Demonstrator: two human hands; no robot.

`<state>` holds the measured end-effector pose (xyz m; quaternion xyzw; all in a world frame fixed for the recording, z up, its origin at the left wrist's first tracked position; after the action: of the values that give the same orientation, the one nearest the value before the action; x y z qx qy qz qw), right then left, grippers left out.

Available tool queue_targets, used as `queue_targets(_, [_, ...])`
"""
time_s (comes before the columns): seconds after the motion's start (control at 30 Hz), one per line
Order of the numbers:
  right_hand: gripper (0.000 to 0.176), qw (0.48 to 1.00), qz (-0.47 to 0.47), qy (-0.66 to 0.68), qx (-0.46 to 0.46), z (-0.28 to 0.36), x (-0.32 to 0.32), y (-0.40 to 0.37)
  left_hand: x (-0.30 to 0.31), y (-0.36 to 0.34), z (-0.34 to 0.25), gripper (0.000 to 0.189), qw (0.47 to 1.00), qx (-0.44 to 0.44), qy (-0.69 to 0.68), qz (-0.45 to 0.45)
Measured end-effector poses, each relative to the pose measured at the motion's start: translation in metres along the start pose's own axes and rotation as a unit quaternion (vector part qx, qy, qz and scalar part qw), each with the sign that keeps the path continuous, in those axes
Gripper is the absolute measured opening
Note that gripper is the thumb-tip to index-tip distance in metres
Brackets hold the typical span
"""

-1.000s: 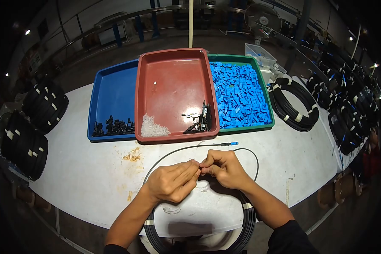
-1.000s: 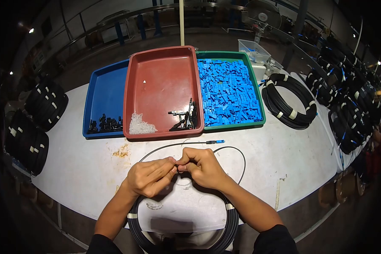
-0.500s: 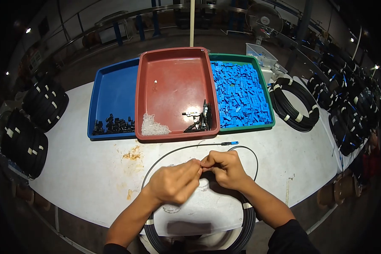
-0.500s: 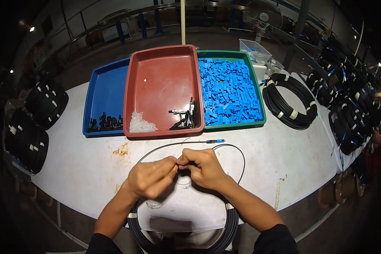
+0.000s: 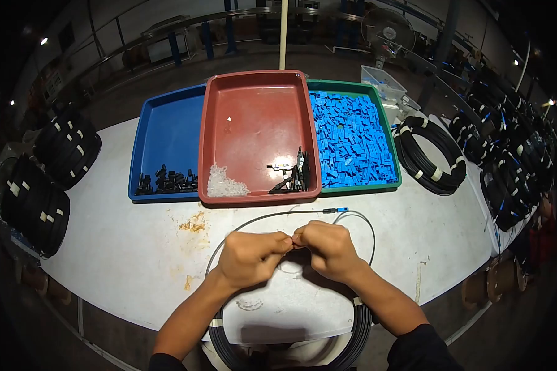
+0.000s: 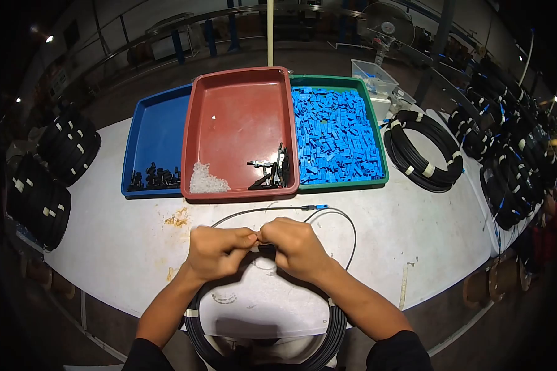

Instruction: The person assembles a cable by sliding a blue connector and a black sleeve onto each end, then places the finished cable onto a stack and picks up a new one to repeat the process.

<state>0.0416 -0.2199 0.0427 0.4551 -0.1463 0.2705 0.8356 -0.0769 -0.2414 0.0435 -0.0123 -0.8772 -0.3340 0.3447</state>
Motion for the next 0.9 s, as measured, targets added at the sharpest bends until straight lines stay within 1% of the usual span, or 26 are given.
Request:
queue_targets(0.03, [0.007, 0.987, -0.036, 0.110, -0.110, -0.026, 0.000, -0.006, -0.004, -0.008, -0.040, 0.007, 0.949, -0.210, 0.235, -0.026])
queue_targets(0.07, [0.006, 0.969, -0.054, 0.184, -0.154, -0.038, -0.001, -0.009, -0.008, -0.018, -0.060, 0.006, 0.887, -0.322, 0.325, -0.066])
queue_targets(0.1, [0.006, 0.969, -0.057, 0.184, -0.155, -0.036, -0.001, -0.009, -0.008, -0.018, -0.058, 0.006, 0.887, -0.324, 0.324, -0.063])
queue_targets(0.17, [0.012, 0.953, -0.034, 0.223, -0.204, -0.038, -0.005, -0.008, -0.001, -0.023, -0.060, 0.007, 0.870, -0.352, 0.326, -0.114])
queue_targets(0.23, [0.009, 0.955, -0.015, 0.207, -0.211, -0.041, -0.008, -0.009, 0.002, -0.014, -0.050, 0.003, 0.907, -0.295, 0.290, -0.073])
queue_targets(0.3, [0.010, 0.986, -0.012, 0.113, -0.122, -0.024, -0.003, 0.000, 0.007, -0.010, -0.033, 0.005, 0.942, -0.230, 0.231, -0.077])
queue_targets(0.33, [0.017, 0.994, -0.010, 0.085, -0.065, -0.021, -0.004, -0.002, 0.006, -0.010, -0.035, 0.005, 0.942, -0.230, 0.230, -0.077])
queue_targets(0.37, [0.017, 0.994, -0.010, 0.084, -0.065, -0.020, -0.002, -0.001, 0.009, -0.003, -0.020, 0.008, 0.977, -0.141, 0.149, -0.064])
queue_targets(0.4, [0.018, 1.000, 0.002, 0.026, -0.003, -0.006, -0.001, 0.002, 0.009, 0.000, -0.004, 0.010, 0.995, -0.050, 0.065, -0.052])
queue_targets(0.43, [0.019, 0.998, 0.014, -0.032, 0.059, 0.007, -0.002, 0.002, 0.009, -0.001, -0.005, 0.010, 0.995, -0.049, 0.065, -0.054])
queue_targets(0.47, [0.020, 0.994, 0.018, -0.071, 0.083, 0.012, -0.003, 0.000, 0.005, -0.001, 0.013, 0.012, 0.999, 0.037, -0.018, -0.035])
queue_targets(0.5, [0.020, 0.994, 0.019, -0.071, 0.084, 0.014, -0.002, 0.001, -0.002, -0.004, 0.029, 0.013, 0.987, 0.122, -0.101, -0.015])
queue_targets(0.53, [0.017, 0.993, 0.022, -0.080, 0.082, 0.018, -0.001, 0.001, -0.008, -0.006, 0.031, 0.009, 0.979, 0.143, -0.146, -0.012])
queue_targets(0.57, [0.014, 0.992, 0.025, -0.089, 0.081, 0.020, 0.000, 0.002, -0.006, -0.006, 0.029, 0.009, 0.979, 0.143, -0.146, -0.011])
queue_targets(0.6, [0.014, 0.992, 0.024, -0.089, 0.081, 0.019, -0.002, 0.000, 0.003, 0.000, -0.001, 0.006, 0.999, 0.009, 0.022, -0.023])
queue_targets(0.63, [0.011, 0.997, -0.010, 0.046, -0.056, -0.008, 0.001, -0.001, 0.002, -0.003, -0.030, 0.005, 0.973, -0.127, 0.189, -0.033])
queue_targets(0.67, [0.009, 0.964, -0.045, 0.181, -0.191, -0.035, -0.003, -0.011, -0.001, -0.015, -0.052, 0.005, 0.920, -0.260, 0.284, -0.070])
queue_targets(0.7, [0.009, 0.963, -0.049, 0.181, -0.193, -0.035, -0.004, -0.013, -0.003, -0.023, -0.066, 0.005, 0.874, -0.345, 0.323, -0.112])
queue_targets(0.77, [0.008, 0.911, -0.049, 0.303, -0.276, -0.050, -0.015, -0.020, 0.001, -0.024, -0.063, 0.007, 0.875, -0.347, 0.312, -0.130])
queue_targets(0.8, [0.007, 0.931, -0.050, 0.253, -0.259, -0.046, -0.010, -0.017, 0.005, -0.017, -0.056, 0.006, 0.901, -0.307, 0.288, -0.108])
queue_targets(0.83, [0.007, 0.930, -0.049, 0.254, -0.261, -0.048, -0.011, -0.017, 0.007, -0.011, -0.048, 0.006, 0.924, -0.265, 0.261, -0.084])
queue_targets(0.87, [0.009, 0.967, -0.041, 0.176, -0.182, -0.035, -0.004, -0.008, 0.006, -0.006, -0.035, 0.007, 0.952, -0.201, 0.222, -0.072])
queue_targets(0.9, [0.012, 0.990, -0.032, 0.094, -0.098, -0.022, 0.000, -0.002, 0.002, -0.008, -0.033, 0.007, 0.952, -0.200, 0.221, -0.073])
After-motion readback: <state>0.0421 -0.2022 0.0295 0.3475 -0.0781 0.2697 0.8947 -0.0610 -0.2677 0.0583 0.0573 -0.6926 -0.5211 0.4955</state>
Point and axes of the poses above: each hand's wrist, its own y-axis towards the middle knuckle, its own x-axis out of the back of the hand, z = x × y, the point moved 10 cm from there along y, towards the middle knuckle, and after that the axes turned 11 degrees about y, right-handed, at the moved point
